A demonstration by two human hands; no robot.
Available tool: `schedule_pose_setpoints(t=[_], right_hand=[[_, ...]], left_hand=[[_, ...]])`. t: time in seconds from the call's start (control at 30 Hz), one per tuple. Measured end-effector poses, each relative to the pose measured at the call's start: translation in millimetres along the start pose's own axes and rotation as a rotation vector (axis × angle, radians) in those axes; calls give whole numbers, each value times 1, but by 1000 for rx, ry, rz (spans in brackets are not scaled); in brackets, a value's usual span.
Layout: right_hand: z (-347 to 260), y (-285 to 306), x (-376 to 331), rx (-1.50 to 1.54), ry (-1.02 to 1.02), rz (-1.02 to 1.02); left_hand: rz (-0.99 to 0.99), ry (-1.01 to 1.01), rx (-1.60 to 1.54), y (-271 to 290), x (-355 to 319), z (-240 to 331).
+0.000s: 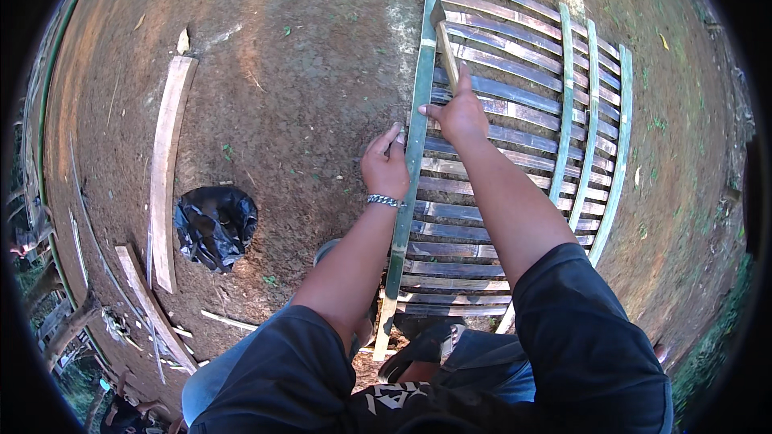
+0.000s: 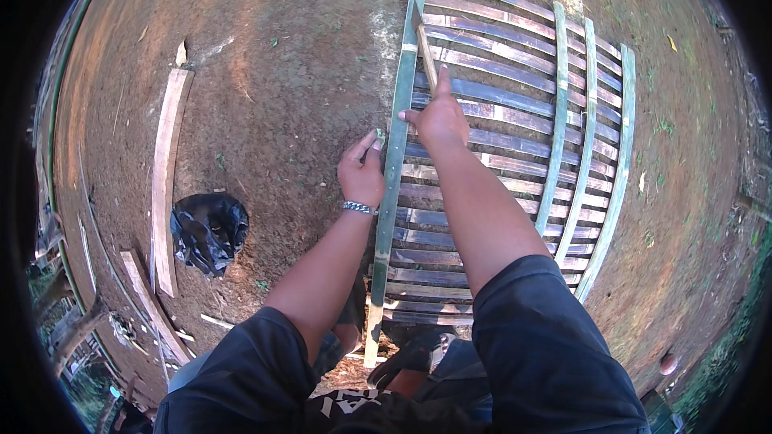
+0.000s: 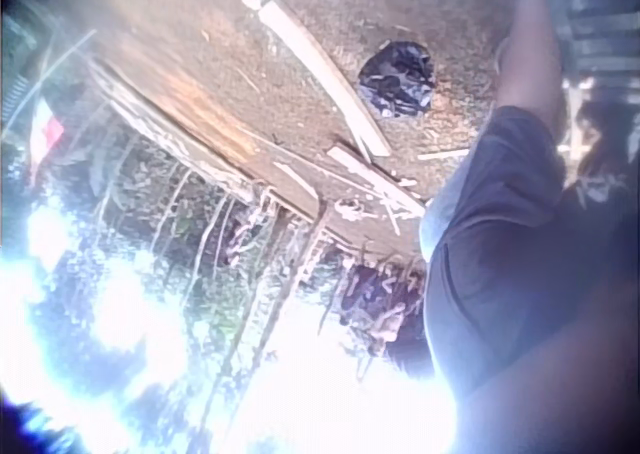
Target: The person hammers nails into a wooden slat structure using a hammer. They repeatedly pick up nails from a black plastic bag and secure the slats to the frame.
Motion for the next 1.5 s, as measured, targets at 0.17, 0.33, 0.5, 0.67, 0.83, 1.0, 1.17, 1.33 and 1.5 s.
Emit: schedule_pose_setpoints(t=[0.17, 0.33, 0.5, 0.67, 0.83, 1.0, 1.17, 1.33, 1.5], right_hand=[[0, -2, 5, 7, 40, 31], [-1, -5, 6, 19, 54, 31], [7, -6, 10, 27, 53, 49], [4, -8, 11, 41, 61, 26], [6, -8, 13, 32, 73, 29], [7, -8, 11, 44, 78, 28], [6, -9, 14, 86, 123, 47], [5, -10, 14, 90, 124, 48], [10, -6, 13, 153, 153, 13]], left_hand=[[-23, 9, -82, -6, 1, -2], [3, 106, -207, -22, 2, -19], [140, 214, -163, -25, -6, -11], [319, -59, 95, -24, 4, 13], [346, -281, 329, -41, -1, 25], [332, -345, 378, -46, -3, 29], [331, -334, 364, -46, -1, 27], [327, -338, 382, -48, -1, 27], [318, -347, 384, -48, 0, 26]])
Point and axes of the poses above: each hand's wrist, its own x-axis towards the middle knuckle, its own y-axis out of the back of the hand, z = x × y, the point moved 9 cm from there along x, towards the middle knuckle, and after that the axes turned 4 degrees about z, right-handed, at the moved point
